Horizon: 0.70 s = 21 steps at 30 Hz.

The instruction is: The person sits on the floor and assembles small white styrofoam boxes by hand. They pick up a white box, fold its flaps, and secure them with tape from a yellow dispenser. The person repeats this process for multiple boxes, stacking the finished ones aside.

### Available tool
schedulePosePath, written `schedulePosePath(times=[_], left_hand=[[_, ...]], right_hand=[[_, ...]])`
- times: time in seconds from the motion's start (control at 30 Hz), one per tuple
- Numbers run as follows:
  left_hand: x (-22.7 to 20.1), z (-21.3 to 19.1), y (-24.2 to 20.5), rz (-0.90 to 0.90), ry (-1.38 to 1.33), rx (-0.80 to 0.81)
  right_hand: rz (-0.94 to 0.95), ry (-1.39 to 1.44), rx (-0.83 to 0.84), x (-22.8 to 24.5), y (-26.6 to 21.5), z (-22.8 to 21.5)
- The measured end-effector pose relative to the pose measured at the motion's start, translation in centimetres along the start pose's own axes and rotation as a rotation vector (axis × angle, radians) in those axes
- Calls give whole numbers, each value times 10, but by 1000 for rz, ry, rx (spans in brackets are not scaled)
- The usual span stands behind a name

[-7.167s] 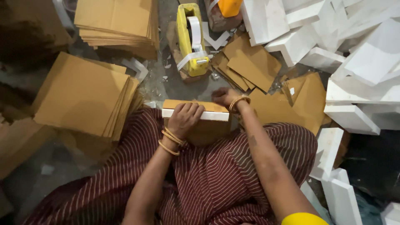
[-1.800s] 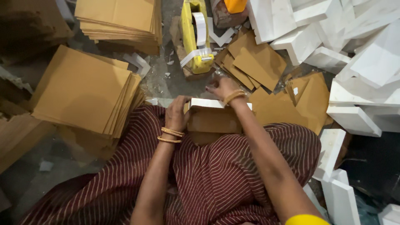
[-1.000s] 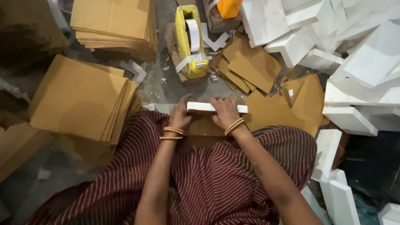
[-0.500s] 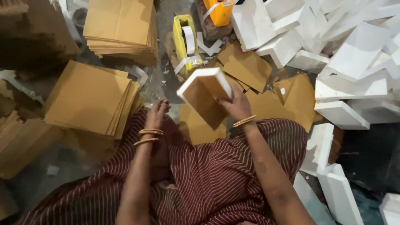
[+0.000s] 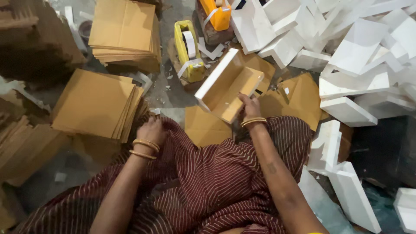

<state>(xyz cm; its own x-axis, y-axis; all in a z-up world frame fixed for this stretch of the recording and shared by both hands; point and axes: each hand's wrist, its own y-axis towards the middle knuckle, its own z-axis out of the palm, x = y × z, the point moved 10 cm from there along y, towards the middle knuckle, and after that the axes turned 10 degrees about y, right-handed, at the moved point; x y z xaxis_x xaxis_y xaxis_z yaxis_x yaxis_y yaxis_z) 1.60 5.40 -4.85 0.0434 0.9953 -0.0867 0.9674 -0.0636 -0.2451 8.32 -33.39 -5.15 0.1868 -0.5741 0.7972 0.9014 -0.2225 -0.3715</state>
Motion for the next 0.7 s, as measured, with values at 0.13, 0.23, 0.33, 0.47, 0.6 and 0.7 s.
schedulePosePath(times=[0.13,0.23,0.33,0.47,0.6,0.7], left_hand=[[15,42,-12,-157,-44,221],[21,76,-12,-200,-86,267],[17,101,-24,-139,-153,286],[1,103,-60,-34,-104,311],[-52,72,-101,21,-31,370],[-77,52,-129,-5,-6,438]], right_hand=[[102,36,95,-14,-55,77],[136,-80,337,-32,-153,160],[76,-224,791,-17,-280,259],[-188,-439,1351,17,-366,328],[-455,-1087,1202,20,-231,285],[-375,-1568,703,29,-120,179]])
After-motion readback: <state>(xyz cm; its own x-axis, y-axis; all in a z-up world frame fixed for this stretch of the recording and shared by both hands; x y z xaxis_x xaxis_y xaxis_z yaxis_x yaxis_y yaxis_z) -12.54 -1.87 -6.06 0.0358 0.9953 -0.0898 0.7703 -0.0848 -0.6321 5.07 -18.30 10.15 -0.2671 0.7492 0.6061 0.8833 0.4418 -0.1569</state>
